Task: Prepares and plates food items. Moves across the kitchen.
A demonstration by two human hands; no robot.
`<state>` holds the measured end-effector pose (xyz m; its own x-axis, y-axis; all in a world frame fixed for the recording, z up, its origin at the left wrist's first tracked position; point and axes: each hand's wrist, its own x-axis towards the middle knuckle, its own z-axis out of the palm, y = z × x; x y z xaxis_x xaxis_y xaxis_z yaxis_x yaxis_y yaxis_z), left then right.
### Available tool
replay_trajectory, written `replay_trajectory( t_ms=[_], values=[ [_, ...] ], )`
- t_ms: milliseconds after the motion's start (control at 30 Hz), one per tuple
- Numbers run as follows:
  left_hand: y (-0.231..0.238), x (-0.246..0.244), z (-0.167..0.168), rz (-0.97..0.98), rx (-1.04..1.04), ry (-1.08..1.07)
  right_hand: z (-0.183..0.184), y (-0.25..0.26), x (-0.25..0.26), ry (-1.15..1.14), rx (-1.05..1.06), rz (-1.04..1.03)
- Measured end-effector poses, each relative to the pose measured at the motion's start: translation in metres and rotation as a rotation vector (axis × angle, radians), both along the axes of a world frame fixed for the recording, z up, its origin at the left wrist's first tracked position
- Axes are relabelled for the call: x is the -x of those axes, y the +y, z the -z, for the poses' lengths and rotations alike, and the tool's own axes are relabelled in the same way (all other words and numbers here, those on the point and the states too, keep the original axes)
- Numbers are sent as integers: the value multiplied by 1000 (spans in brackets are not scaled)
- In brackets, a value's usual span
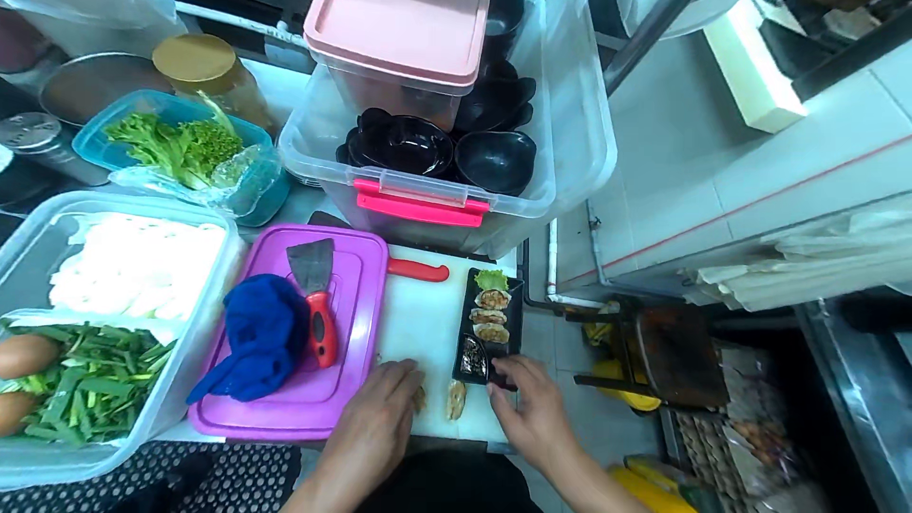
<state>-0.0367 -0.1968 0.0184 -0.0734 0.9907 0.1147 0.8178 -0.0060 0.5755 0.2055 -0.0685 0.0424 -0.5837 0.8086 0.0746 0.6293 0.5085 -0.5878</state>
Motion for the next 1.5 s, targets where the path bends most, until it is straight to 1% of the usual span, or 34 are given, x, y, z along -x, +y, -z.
replay_trajectory(
  t_ms=[100,167,333,433,567,667,800,1000,1133,1200,1267,1333,1400,1500],
  values=[
    [7,4,-2,25,3,-20,-4,-20,1,23,373,96],
    [10,8,-3,27,8,-32,-3,-29,2,-8,525,143],
    [9,17,-1,41,39,-48,4,-40,8,-107,653,174],
    [8,20,0,53,31,-59,6,-43,17,-149,696,210],
    [9,22,2,82,27,-76,11,-48,29,-147,651,293],
    [12,24,3,107,16,-103,9,-51,39,-187,594,325],
    [13,30,6,141,13,-108,10,-61,49,-186,478,361],
    [15,42,5,169,18,-115,17,-73,61,-148,247,340],
    [18,43,4,186,24,-119,19,-79,66,-130,223,352],
    [21,42,4,214,22,-122,20,-78,64,-80,168,369],
    [25,37,4,267,1,-112,19,-67,56,21,78,391],
    [32,31,5,341,-21,-92,15,-42,44,71,-6,422],
    [37,24,5,435,-27,-57,12,-11,34,12,-43,450],
    [44,17,9,566,-61,2,15,26,26,-109,-39,409]
  ],
)
